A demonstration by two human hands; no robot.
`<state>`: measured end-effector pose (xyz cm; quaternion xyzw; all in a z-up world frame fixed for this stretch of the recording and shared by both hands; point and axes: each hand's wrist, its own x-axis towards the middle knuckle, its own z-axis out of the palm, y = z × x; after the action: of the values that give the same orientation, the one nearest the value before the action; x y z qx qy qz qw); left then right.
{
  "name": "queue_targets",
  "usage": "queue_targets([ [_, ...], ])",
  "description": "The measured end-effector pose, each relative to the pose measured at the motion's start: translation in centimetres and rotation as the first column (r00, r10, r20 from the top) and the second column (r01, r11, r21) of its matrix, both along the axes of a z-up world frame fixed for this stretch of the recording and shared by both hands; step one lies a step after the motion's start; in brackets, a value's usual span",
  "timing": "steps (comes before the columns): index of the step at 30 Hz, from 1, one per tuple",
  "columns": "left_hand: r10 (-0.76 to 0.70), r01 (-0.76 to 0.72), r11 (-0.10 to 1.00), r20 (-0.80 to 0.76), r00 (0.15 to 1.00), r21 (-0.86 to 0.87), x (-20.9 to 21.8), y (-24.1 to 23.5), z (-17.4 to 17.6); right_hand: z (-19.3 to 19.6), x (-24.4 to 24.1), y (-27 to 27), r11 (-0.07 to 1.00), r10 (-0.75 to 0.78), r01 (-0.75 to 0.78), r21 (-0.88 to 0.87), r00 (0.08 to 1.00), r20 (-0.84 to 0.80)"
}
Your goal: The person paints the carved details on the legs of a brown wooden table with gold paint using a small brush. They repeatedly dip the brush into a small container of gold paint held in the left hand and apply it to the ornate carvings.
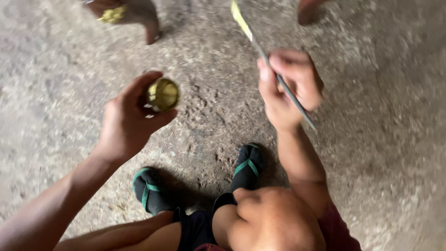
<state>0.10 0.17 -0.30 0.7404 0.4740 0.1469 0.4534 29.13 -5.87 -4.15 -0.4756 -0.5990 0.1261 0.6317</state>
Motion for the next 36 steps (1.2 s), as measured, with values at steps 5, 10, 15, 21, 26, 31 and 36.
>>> queue_targets([
  [5, -0.025, 0.017, 0.996, 0.094, 0.995, 0.088, 0.8, -0.4, -1.3, 3.7, -0.9, -3.0, 0.934, 0.311, -0.284, -0.215, 0.945, 0.102],
  [10, -0.034, 0.016, 0.989, 0.128, 0.991, 0.144, 1.7, -0.5, -1.5, 5.1, -2.1, -2.6, 0.917, 0.355, -0.280, -0.284, 0.898, 0.261],
  [15, -0.029, 0.007, 0.989, 0.149, 0.988, 0.146, 1.7, -0.7, -0.7, 4.7, -3.2, -1.8, 0.933, 0.329, -0.248, -0.262, 0.882, 0.336],
  [21, -0.021, -0.004, 0.988, 0.157, 0.987, 0.154, 1.7, -1.0, -0.6, 4.2, -3.6, -1.3, 0.928, 0.352, -0.286, -0.238, 0.882, 0.313],
  [26, -0.022, -0.004, 0.987, 0.155, 0.988, 0.163, 1.7, -1.1, -0.4, 3.3, -3.3, -1.3, 0.918, 0.377, -0.309, -0.249, 0.874, 0.305],
  [31, -0.012, 0.001, 0.996, 0.117, 0.993, 0.092, 1.4, -0.9, -0.5, 1.0, -1.8, -1.1, 0.897, 0.400, -0.373, -0.238, 0.913, 0.075],
  [36, 0.024, -0.034, 0.998, 0.153, 0.988, 0.062, 1.2, -0.4, -0.4, 0.0, -0.6, -2.5, 0.832, 0.341, -0.466, -0.301, 0.858, -0.385],
])
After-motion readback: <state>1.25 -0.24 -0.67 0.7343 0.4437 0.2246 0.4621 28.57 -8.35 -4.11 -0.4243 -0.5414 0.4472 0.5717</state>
